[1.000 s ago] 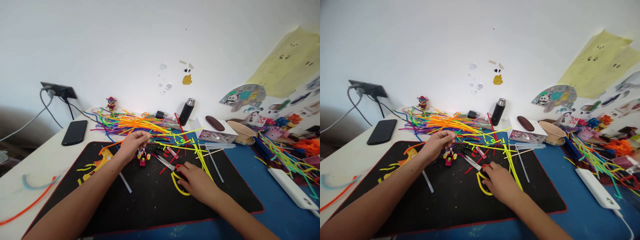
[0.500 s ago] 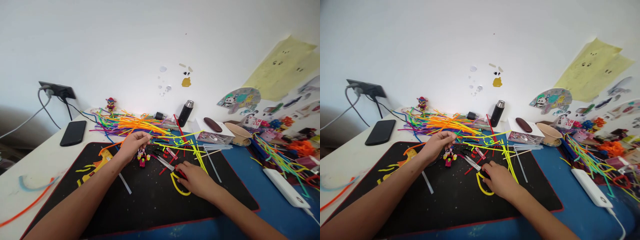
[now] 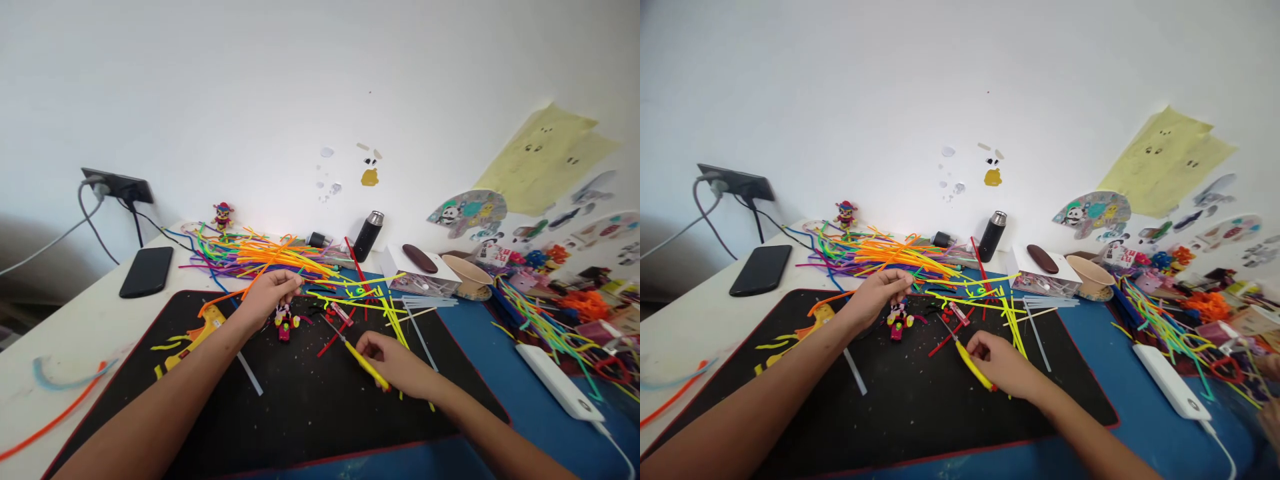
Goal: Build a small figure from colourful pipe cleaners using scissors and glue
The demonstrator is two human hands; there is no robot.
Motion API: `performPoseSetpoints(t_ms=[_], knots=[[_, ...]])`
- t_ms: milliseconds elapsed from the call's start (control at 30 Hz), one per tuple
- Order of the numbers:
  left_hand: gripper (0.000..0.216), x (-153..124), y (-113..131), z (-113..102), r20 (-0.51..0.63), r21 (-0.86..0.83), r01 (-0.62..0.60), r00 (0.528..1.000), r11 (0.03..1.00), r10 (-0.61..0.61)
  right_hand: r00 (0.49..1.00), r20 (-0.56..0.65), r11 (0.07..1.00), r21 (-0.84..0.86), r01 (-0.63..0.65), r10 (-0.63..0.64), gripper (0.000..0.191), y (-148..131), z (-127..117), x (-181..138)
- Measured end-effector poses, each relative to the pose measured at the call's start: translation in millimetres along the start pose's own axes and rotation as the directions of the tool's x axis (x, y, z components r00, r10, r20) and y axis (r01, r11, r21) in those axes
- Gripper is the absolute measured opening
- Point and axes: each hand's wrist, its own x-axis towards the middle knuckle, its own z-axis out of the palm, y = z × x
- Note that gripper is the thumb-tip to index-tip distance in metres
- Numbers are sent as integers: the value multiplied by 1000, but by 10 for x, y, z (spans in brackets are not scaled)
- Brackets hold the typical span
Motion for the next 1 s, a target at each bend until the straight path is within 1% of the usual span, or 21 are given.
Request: performPoseSetpoints(t_ms=[67, 133, 167, 300, 433, 500, 633, 733, 867, 1000], knots=[[41, 3, -3, -4, -3, -5, 0, 1000, 1000, 0, 996, 64, 977, 203, -71, 59, 39, 8, 7, -27], [43, 6, -8, -7, -8, -10, -1, 1000, 1000, 1, 992, 97, 946, 304, -109, 83, 53, 33, 29, -51], [43, 6, -10, -9, -8, -13, -1, 1000, 1000, 1, 991, 100, 937, 330, -115, 86, 56, 49, 45, -60], [43, 7, -24, -13, 3, -18, 0, 1000, 1000, 0, 994, 83, 931, 352, -95, 70, 56, 82, 113, -58], [40, 10, -39, -16, 24, -20, 4, 1000, 1000, -4, 980, 149, 925, 339, -173, 129, 54, 33, 179, -31], [39, 11, -41, -15, 27, -23, 6, 1000, 1000, -5, 977, 163, 922, 339, -187, 138, 53, 9, 207, -32], [39, 5, -42, -11, 25, -30, 15, 1000, 999, -14, 988, 126, 891, 433, -138, 92, 58, -25, 246, -89], [39, 1, -61, -6, 28, -36, 28, 999, 999, -27, 995, 95, 869, 492, -54, 9, 62, -78, 276, -147], [39, 6, -109, -2, 42, -36, 53, 998, 998, -52, 986, 117, 860, 508, 44, -120, 65, -171, 357, -157], [40, 15, -136, 11, 44, -40, 77, 996, 996, -75, 977, 74, 856, 499, 137, -199, 72, -218, 444, -82]])
